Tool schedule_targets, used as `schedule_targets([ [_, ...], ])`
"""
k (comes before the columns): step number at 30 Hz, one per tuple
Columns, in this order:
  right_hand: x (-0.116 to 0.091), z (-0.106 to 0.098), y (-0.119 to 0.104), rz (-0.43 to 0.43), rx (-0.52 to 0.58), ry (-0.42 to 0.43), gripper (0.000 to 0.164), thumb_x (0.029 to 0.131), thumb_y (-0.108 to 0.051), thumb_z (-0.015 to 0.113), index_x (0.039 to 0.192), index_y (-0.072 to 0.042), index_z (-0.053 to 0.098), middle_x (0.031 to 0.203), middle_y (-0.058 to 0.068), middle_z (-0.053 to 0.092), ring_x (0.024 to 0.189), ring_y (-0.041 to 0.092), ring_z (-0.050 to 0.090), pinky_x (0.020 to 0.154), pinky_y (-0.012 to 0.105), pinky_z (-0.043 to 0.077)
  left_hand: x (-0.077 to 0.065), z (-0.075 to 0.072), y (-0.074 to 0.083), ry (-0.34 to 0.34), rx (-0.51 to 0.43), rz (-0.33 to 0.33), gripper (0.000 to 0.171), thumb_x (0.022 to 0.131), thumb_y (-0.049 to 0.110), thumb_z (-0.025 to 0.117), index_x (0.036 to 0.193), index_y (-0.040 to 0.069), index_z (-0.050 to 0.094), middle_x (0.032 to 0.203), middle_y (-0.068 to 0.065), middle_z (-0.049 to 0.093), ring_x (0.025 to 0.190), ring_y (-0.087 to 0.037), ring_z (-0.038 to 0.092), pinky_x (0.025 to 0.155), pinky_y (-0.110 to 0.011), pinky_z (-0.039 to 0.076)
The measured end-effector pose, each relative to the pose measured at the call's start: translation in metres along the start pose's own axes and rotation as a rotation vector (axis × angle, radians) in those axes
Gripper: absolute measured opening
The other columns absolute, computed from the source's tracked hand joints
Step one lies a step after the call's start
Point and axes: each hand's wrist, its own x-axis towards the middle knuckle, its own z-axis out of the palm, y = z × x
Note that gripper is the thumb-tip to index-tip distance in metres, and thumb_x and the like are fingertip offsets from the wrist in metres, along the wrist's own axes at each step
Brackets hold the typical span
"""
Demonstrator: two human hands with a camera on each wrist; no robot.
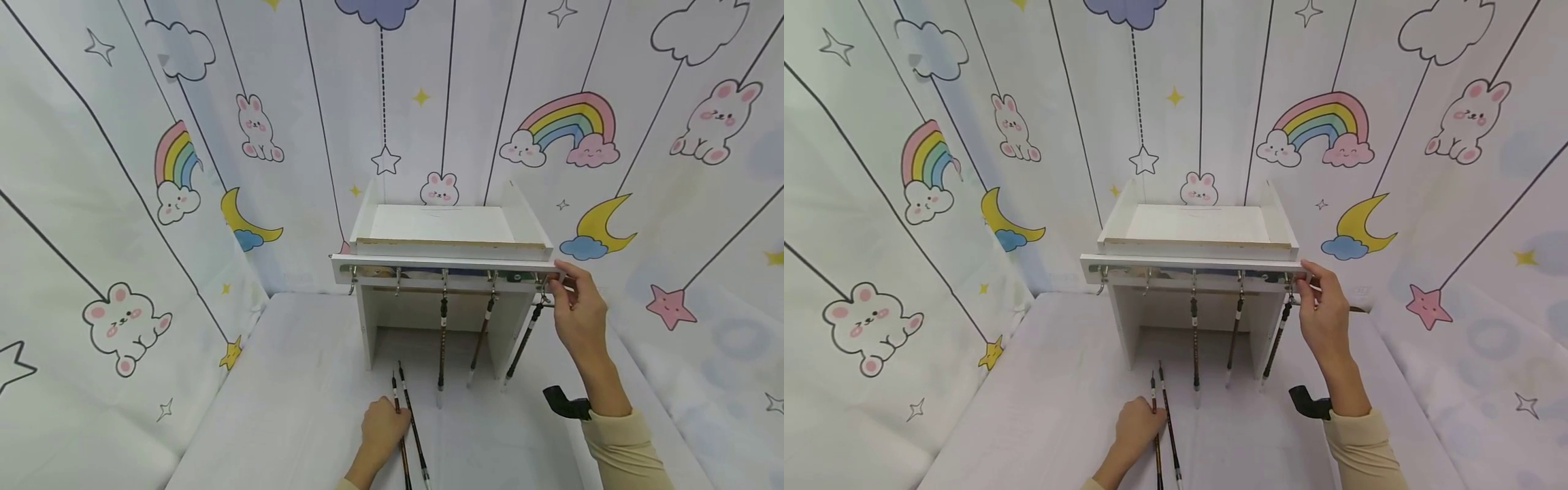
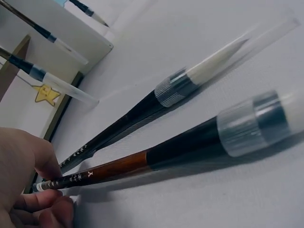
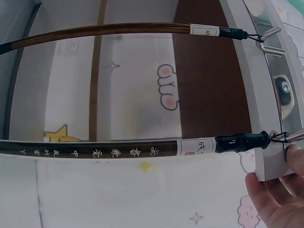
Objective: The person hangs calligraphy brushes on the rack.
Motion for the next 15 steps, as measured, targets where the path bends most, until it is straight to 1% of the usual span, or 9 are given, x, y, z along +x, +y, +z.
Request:
schedule_targets([
  [3,0.0,0.0,0.001,-0.001,0.0,0.001,0.044,0.095,-0.009,0.052,0.136,-0.023,0.047,0.117,0.013,0.06,0.099,-0.016,0.049,0.084,-0.004,0.036,0.002,-0.002,0.001,0.016,-0.057,-0.022,0.022,0.072,0.017,0.062,0.057,0.014,0.047,0.044,0.006,0.044,0.033,-0.003,0.032,0.028,-0.019,0.024],
  [6,0.0,0.0,0.002,-0.016,0.007,0.004,0.044,0.094,-0.007,0.052,0.136,-0.022,0.048,0.117,0.014,0.06,0.1,-0.015,0.049,0.084,-0.003,0.036,0.005,-0.005,0.001,0.039,-0.112,-0.015,0.021,0.072,0.016,0.064,0.058,0.013,0.049,0.045,0.005,0.046,0.034,-0.004,0.033,0.03,-0.018,0.024],
  [9,0.0,0.0,0.002,-0.033,0.017,0.01,0.044,0.094,-0.005,0.052,0.135,-0.021,0.048,0.117,0.015,0.06,0.101,-0.014,0.05,0.085,-0.003,0.037,0.007,-0.008,0.001,0.039,-0.155,-0.012,0.015,0.073,0.016,0.066,0.068,0.009,0.054,0.05,0.004,0.051,0.038,-0.005,0.039,0.032,-0.017,0.028],
  [12,0.0,0.0,0.002,-0.037,0.025,0.011,0.045,0.094,-0.004,0.052,0.135,-0.02,0.049,0.117,0.015,0.06,0.101,-0.014,0.05,0.084,-0.003,0.037,0.008,-0.01,0.0,0.039,-0.189,-0.009,0.017,0.074,0.019,0.066,0.081,0.005,0.058,0.054,0.003,0.056,0.04,-0.006,0.044,0.033,-0.017,0.032],
  [15,0.0,0.0,0.002,-0.034,0.03,0.011,0.045,0.094,-0.004,0.053,0.135,-0.021,0.049,0.117,0.015,0.06,0.1,-0.014,0.05,0.084,-0.003,0.037,0.01,-0.012,0.0,0.029,-0.211,0.0,0.019,0.077,0.019,0.065,0.089,0.004,0.06,0.053,0.004,0.057,0.039,-0.006,0.045,0.033,-0.017,0.032],
])
